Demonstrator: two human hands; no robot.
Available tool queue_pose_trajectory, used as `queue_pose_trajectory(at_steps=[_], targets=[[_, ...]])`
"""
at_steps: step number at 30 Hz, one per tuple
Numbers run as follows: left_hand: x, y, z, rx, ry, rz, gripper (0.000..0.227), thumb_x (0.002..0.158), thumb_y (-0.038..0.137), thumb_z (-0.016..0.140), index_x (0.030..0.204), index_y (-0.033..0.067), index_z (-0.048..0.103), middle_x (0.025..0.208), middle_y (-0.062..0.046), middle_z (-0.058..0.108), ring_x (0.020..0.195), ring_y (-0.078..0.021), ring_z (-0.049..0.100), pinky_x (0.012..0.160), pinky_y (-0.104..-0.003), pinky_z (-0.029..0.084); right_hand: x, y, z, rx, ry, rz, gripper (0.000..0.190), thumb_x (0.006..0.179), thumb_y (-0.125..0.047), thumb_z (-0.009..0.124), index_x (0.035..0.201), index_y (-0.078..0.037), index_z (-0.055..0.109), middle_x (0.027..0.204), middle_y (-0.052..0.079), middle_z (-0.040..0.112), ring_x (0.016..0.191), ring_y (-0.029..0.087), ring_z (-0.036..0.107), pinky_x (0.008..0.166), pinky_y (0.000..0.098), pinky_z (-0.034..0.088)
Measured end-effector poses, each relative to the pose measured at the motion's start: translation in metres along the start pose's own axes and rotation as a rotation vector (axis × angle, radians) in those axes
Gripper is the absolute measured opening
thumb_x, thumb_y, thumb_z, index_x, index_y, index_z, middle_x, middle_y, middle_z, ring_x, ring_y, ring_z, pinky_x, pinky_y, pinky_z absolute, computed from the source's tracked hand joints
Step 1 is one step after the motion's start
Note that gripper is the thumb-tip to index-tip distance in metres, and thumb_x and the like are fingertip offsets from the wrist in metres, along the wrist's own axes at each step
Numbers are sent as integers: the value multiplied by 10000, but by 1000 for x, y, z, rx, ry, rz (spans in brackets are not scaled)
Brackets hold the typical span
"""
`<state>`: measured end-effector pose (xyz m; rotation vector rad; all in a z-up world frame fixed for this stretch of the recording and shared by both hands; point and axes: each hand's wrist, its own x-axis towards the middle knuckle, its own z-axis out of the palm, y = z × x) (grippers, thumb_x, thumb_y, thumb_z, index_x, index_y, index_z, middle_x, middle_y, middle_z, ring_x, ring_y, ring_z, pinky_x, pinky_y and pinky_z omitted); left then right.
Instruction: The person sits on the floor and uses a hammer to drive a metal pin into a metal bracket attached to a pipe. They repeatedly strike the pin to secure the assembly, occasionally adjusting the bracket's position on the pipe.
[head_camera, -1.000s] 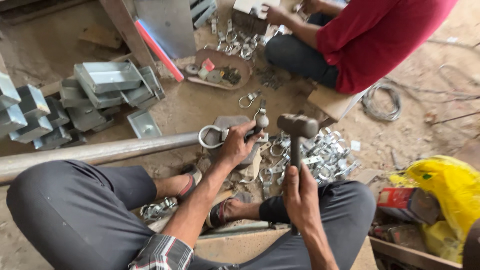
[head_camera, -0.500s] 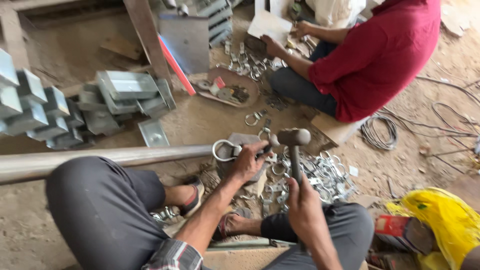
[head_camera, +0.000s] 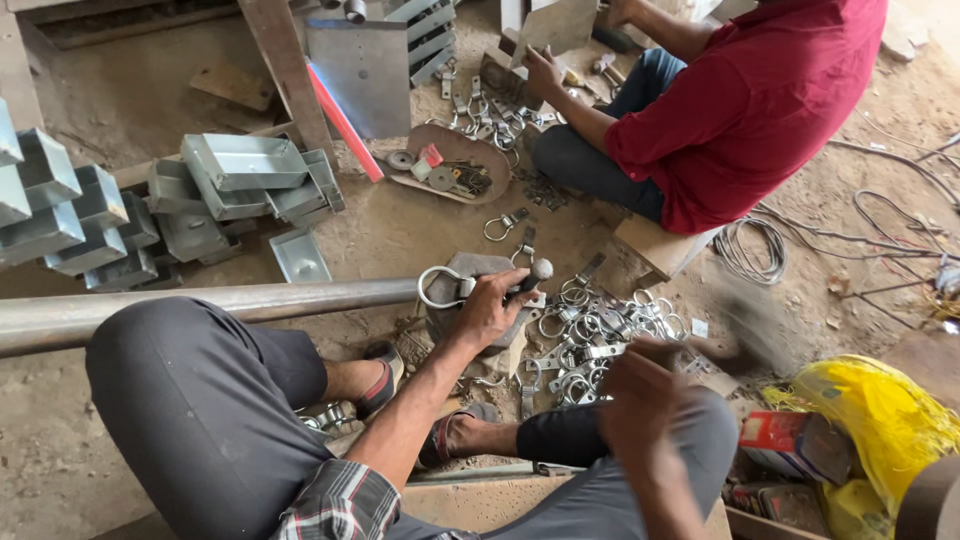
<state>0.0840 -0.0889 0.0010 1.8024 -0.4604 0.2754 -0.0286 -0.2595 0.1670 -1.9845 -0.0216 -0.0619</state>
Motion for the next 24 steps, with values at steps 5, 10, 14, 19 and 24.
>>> queue_pose_trajectory(at_steps=[5,10,14,19,24], targets=[[0,4,-4,2,-6,-22,331,983,290,675,1143,1,700,903,-171,762,777,-299,753,672,-425,559,-18,38,15,-267,-96,75,354,1072,-332,443,894,-56,574,576,33,540,474,126,481,416,334,394],[2,3,-1,-105,-2,31,310,1022,308,632,1122,21,691,948,-138,778,842,-274,778,712,-397,592,-31,44,-17,-166,52,113,384,1068,-308,402,847,-80,619,514,46,523,358,157,444,352,361,358],[-3,-4,-2,-19,12,15,319,989,291,692,1126,3,689,937,-164,763,808,-295,764,678,-406,572,-34,24,-34,566,247,-140,347,1075,-308,418,879,-78,588,554,23,498,395,136,426,362,328,343],[-2,-8,4,-7,-7,0,284,999,272,677,1130,21,702,909,-146,780,778,-291,769,701,-408,565,-8,12,11,-33,-13,7,306,1085,-308,437,918,-77,548,603,-5,467,440,110,403,374,288,325],[-8,-9,-3,12,77,54,299,1017,272,659,1161,10,678,946,-176,754,852,-329,748,711,-411,557,-39,29,16,465,-115,528,312,1093,-333,453,933,-70,504,637,-34,407,462,67,349,365,233,259]])
